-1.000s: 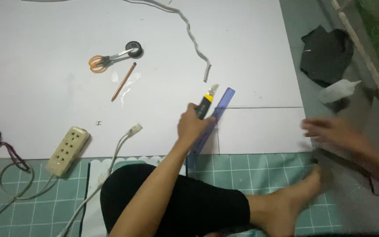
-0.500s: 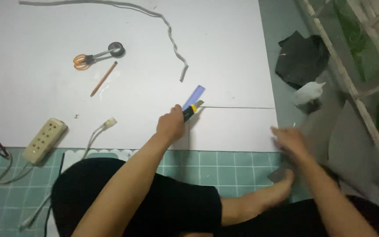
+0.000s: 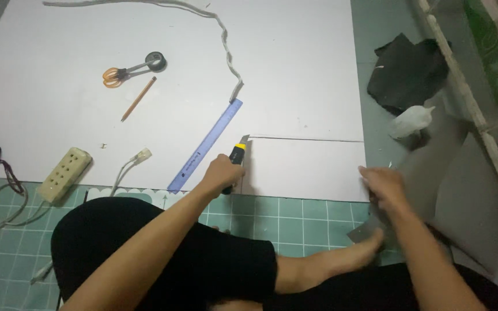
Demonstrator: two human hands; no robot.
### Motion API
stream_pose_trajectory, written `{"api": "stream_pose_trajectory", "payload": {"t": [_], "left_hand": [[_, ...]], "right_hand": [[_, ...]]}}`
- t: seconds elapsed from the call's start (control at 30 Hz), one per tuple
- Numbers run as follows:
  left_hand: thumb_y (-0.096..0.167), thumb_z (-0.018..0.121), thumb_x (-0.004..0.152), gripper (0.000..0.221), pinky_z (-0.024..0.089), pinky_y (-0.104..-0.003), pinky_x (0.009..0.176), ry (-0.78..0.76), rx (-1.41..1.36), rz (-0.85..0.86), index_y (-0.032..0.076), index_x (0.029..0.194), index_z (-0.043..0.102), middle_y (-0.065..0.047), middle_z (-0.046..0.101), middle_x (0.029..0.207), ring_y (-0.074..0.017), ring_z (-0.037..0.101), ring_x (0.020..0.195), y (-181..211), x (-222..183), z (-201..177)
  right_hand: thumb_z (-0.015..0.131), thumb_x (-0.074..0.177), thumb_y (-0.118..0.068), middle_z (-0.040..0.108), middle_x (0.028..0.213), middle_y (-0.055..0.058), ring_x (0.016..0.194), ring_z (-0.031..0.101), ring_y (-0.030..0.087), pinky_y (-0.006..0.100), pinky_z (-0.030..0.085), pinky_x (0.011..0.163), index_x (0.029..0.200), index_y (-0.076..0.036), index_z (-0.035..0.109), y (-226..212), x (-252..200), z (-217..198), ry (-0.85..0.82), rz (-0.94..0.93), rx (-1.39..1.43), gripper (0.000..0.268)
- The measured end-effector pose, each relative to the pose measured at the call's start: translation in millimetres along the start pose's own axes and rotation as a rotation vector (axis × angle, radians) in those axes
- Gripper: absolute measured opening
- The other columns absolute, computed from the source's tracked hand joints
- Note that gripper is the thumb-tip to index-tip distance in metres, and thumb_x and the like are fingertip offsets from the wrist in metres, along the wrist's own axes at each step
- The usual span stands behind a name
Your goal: Cutting a rectangular piece from a foam board using a utility knife and a ruler
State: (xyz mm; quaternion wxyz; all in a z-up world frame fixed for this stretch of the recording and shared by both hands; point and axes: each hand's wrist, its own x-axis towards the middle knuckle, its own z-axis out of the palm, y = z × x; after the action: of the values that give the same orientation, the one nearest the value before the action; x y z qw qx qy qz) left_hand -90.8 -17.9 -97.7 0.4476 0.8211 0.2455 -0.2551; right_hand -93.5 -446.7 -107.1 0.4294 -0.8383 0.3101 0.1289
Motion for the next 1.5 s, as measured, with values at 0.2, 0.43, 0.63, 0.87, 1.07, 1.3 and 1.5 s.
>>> {"api": "stream_pose_trajectory", "payload": {"t": [0.2,0.43,0.63,0.87,1.07,1.3,1.5], "left_hand": [[0.015,0.066,0.080,0.054,0.051,-0.045,0.068,-0.002,-0.110,-0.014,-0.011,0.127,0.060,-0.027,0.067,0.104,-0.0371,0.071,0.088,10.7,-18.7,-3.6],[0.017,0.066,0.080,0.052,0.053,-0.044,0.068,-0.027,-0.063,0.039,-0.014,0.122,0.060,-0.025,0.066,0.096,-0.0301,0.068,0.081,21.6,-38.5,-6.7],[0.016,0.065,0.082,0.056,0.051,-0.045,0.073,-0.062,-0.085,0.050,-0.015,0.128,0.058,-0.030,0.066,0.106,-0.0281,0.064,0.089,16.6,-28.2,-2.9],[0.015,0.061,0.091,0.047,0.051,-0.032,0.072,-0.091,-0.414,-0.063,-0.008,0.130,0.049,-0.018,0.063,0.110,-0.0221,0.060,0.089,63.1,-74.3,-43.0],[0.015,0.059,0.095,0.042,0.058,-0.036,0.077,-0.052,-0.547,-0.018,-0.006,0.130,0.052,-0.017,0.068,0.103,-0.0267,0.072,0.094,83.8,-94.7,-64.6],[0.020,0.062,0.093,0.048,0.059,-0.040,0.089,-0.041,-0.623,0.017,-0.008,0.131,0.056,-0.018,0.070,0.107,-0.0282,0.073,0.104,94.3,-103.8,-73.1],[0.020,0.063,0.092,0.045,0.064,-0.037,0.088,-0.035,-0.687,0.080,-0.015,0.121,0.059,-0.024,0.070,0.109,-0.0297,0.074,0.100,103.9,-114.3,-75.9]], "right_hand": [[0.061,0.107,-0.032,0.061,0.122,0.041,0.103,0.066,0.045,0.051,0.053,0.076,0.134,0.014,0.058,-30.2,-31.0,-10.6,-0.096,0.085,0.097,0.053],[0.065,0.101,-0.016,0.066,0.115,0.034,0.103,0.065,0.042,0.050,0.052,0.076,0.134,0.008,0.062,-35.7,-42.8,-20.5,-0.106,0.087,0.128,0.040],[0.072,0.097,-0.015,0.063,0.130,0.034,0.124,0.058,0.047,0.056,0.049,0.091,0.131,0.004,0.065,-19.1,-16.1,-24.2,-0.051,-0.037,0.066,0.040],[0.062,0.099,-0.029,0.062,0.126,0.007,0.098,0.050,0.010,0.021,0.037,0.075,0.143,-0.017,0.061,-39.6,-5.4,-44.4,-0.197,0.182,0.254,0.045],[0.052,0.082,0.018,0.059,0.145,0.015,0.100,0.058,0.014,0.020,0.041,0.079,0.144,0.000,0.056,30.5,37.8,-61.9,-0.297,-1.075,0.077,0.064],[0.039,0.081,0.022,0.048,0.153,0.016,0.140,0.048,0.026,0.038,0.032,0.121,0.147,-0.001,0.046,-7.8,25.1,-46.6,-0.152,-0.577,0.133,0.070],[0.069,0.094,-0.048,0.052,0.127,0.013,0.118,0.062,0.026,0.046,0.060,0.106,0.133,-0.006,0.050,-75.5,-24.5,-48.1,-0.168,-0.094,0.937,0.060]]}}
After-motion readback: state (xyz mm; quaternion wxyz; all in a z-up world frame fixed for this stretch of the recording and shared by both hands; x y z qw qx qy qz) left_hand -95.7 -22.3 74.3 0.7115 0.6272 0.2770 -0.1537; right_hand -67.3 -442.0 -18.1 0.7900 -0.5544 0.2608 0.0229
